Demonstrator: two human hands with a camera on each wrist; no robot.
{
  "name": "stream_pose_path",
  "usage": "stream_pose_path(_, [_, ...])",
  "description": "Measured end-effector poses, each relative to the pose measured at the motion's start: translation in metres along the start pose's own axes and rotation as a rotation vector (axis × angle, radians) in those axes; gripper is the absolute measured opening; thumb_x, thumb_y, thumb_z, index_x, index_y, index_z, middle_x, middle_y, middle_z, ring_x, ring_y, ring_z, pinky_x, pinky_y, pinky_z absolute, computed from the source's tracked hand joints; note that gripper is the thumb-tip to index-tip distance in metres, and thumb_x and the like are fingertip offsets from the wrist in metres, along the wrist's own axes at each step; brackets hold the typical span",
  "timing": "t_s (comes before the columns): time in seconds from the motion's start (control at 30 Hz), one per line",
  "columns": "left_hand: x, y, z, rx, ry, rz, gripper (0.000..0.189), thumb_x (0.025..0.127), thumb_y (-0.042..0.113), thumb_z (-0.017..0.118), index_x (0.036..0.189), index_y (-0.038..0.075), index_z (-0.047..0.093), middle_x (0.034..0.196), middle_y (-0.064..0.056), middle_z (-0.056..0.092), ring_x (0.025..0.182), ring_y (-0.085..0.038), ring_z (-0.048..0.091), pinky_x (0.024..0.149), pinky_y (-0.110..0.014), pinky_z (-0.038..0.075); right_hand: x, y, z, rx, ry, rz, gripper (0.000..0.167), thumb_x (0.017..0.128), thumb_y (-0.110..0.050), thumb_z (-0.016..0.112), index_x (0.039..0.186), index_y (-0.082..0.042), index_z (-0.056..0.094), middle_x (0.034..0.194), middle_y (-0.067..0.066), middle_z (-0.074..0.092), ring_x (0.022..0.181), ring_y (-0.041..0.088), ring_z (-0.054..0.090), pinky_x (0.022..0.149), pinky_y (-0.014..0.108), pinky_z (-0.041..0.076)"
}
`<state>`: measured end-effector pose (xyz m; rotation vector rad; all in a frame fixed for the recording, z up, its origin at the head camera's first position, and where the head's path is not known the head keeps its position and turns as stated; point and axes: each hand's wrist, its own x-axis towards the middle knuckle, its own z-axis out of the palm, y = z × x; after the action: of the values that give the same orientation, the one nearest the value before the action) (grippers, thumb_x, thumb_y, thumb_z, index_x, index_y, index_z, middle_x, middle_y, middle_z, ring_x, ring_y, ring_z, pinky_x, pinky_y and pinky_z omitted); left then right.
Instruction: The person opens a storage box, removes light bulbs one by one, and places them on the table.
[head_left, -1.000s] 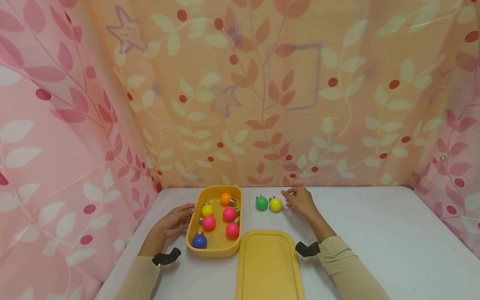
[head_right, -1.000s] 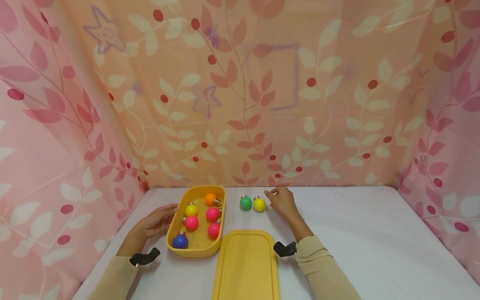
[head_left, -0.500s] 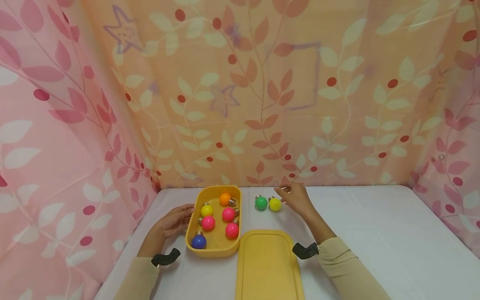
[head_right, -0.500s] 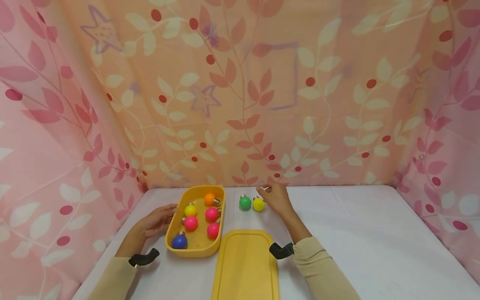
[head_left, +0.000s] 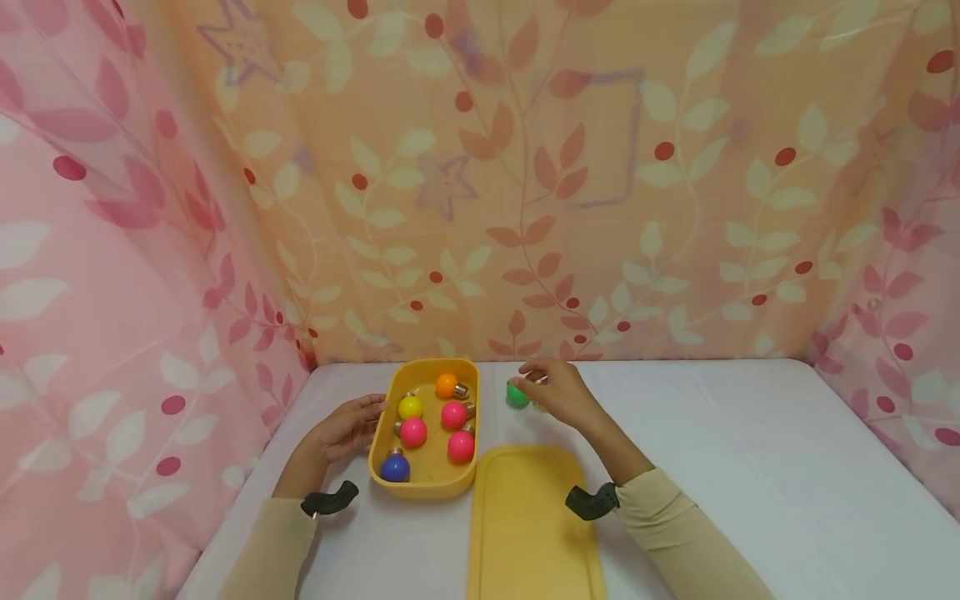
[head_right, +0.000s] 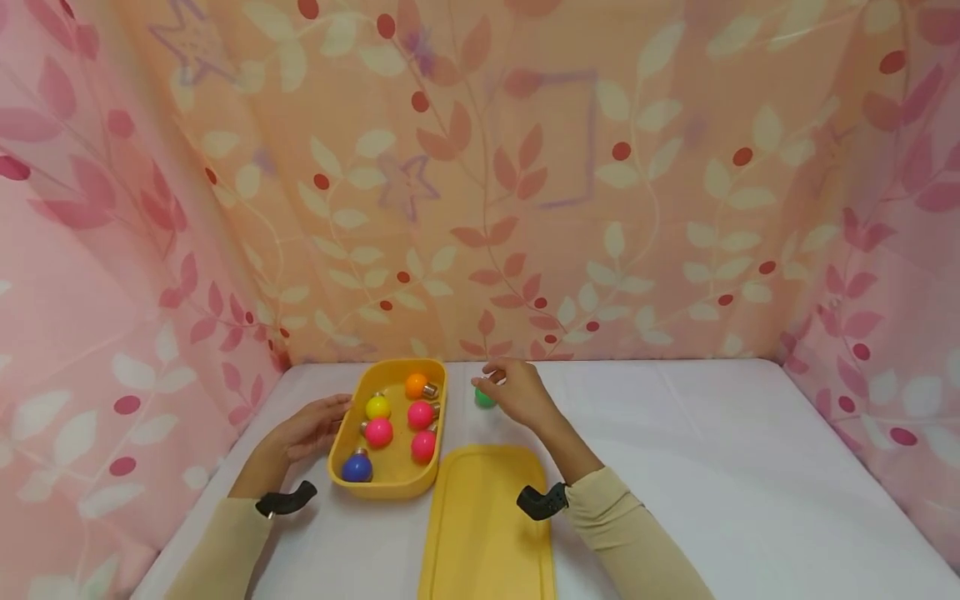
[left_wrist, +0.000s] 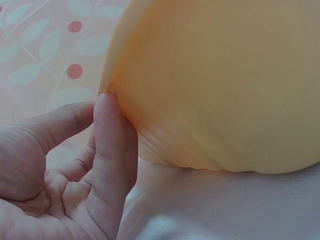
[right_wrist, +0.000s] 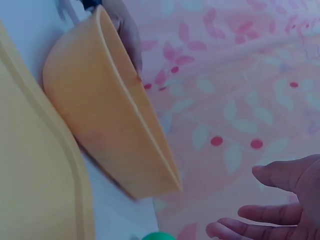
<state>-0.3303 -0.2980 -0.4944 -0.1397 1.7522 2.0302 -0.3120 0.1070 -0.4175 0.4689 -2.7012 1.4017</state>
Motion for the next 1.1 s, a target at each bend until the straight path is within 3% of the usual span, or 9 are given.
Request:
stream_pose_path(0.27, [0.001,-0.003,0.002,-0.023,0.001,-0.003,0.051,0.102,0.021,0.064,0.145,0.004,0.044,0.121,-0.007,0.066,0.101,-0.02,0.071,0.086,-0.027,0.058,-0.006,-0.032,0.022,-0.014,-0.112,-0.099,0.03,0.092,-0.028,0.076,0.112,-0.007,0.074,0.092,0.0,0.071,0.077,0.018,0.066,0.071,0.03,0.059])
stream_pose_path(0.53, [-0.003,-0.004,0.0,-0.023,0.019,0.0,0.05,0.101,0.021,0.064,0.144,0.004,0.046,0.121,-0.007,0.066,0.103,-0.021,0.071,0.089,-0.03,0.058,-0.009,-0.061,0.052,-0.075,-0.277,-0.124,0.032,0.091,-0.034,0.078,0.113,-0.011,0.075,0.096,-0.004,0.068,0.088,0.016,0.062,0.072,0.026,0.058])
stream_pose_path(0.87, [-0.001,0.002,0.001,-0.002,0.044,0.009,0.048,0.102,0.02,0.063,0.144,0.004,0.046,0.122,-0.008,0.066,0.105,-0.022,0.07,0.092,-0.033,0.057,-0.002,-0.078,0.077,-0.118,-0.413,-0.202,0.035,0.089,-0.028,0.08,0.117,-0.008,0.073,0.103,0.001,0.072,0.09,0.011,0.064,0.073,0.017,0.057])
stream_pose_path(1.1, [0.0,0.003,0.0,-0.031,0.042,-0.003,0.044,0.103,0.018,0.061,0.143,0.005,0.047,0.12,-0.007,0.066,0.103,-0.021,0.07,0.093,-0.035,0.057,0.002,-0.079,0.094,-0.125,-0.505,-0.264,0.035,0.089,-0.025,0.081,0.117,-0.006,0.074,0.099,-0.002,0.072,0.087,0.006,0.062,0.076,0.016,0.054])
